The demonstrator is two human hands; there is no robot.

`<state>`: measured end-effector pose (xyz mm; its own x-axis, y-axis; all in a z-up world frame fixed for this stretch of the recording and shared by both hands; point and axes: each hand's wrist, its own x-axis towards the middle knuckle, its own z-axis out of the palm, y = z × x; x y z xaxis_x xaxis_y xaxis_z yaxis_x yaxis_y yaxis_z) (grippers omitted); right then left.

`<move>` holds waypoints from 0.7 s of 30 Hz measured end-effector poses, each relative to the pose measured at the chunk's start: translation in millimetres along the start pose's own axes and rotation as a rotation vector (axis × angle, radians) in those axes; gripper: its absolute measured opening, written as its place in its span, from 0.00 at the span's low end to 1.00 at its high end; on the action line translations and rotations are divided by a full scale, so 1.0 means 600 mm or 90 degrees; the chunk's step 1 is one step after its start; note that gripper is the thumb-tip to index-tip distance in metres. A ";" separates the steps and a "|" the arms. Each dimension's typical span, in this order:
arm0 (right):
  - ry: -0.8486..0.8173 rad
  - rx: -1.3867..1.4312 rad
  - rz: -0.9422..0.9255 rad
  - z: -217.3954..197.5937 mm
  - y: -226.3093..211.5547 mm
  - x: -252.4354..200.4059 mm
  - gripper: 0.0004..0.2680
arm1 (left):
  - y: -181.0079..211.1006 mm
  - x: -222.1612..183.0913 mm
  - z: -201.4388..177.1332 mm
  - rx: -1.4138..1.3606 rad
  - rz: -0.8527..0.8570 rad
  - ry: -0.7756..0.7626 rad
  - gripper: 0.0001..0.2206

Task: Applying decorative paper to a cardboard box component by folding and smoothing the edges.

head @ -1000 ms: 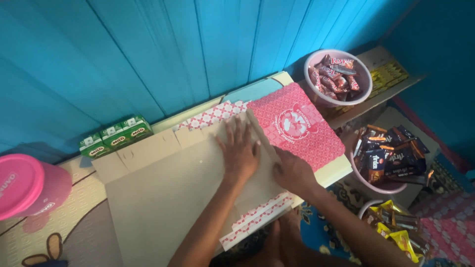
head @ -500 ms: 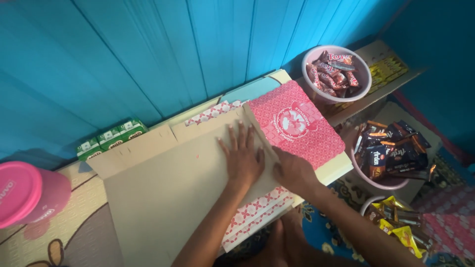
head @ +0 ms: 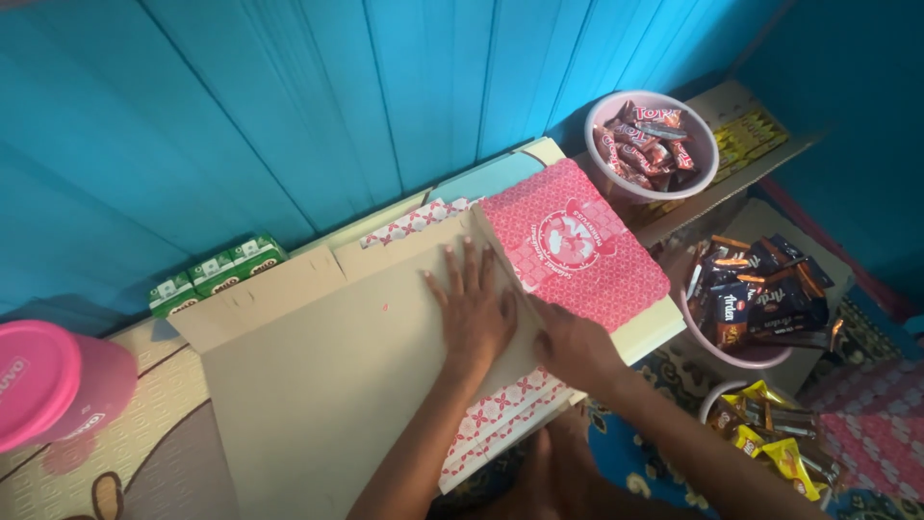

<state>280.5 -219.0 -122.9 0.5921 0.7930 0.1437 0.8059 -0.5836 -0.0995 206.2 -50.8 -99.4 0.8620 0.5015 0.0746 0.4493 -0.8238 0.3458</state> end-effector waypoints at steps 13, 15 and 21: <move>-0.118 0.114 0.063 -0.029 -0.005 -0.005 0.23 | 0.004 -0.016 0.016 0.029 -0.007 -0.015 0.31; -0.115 0.137 0.072 -0.034 -0.005 0.000 0.22 | 0.014 -0.028 0.023 0.046 -0.014 -0.033 0.30; -0.147 0.136 0.089 -0.044 -0.003 -0.001 0.20 | 0.023 -0.054 0.039 0.043 0.004 -0.029 0.32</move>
<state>278.4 -222.8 -97.0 0.6634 0.7402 -0.1097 0.6848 -0.6596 -0.3098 190.0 -84.4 -118.9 0.8740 0.4848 0.0329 0.4574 -0.8436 0.2813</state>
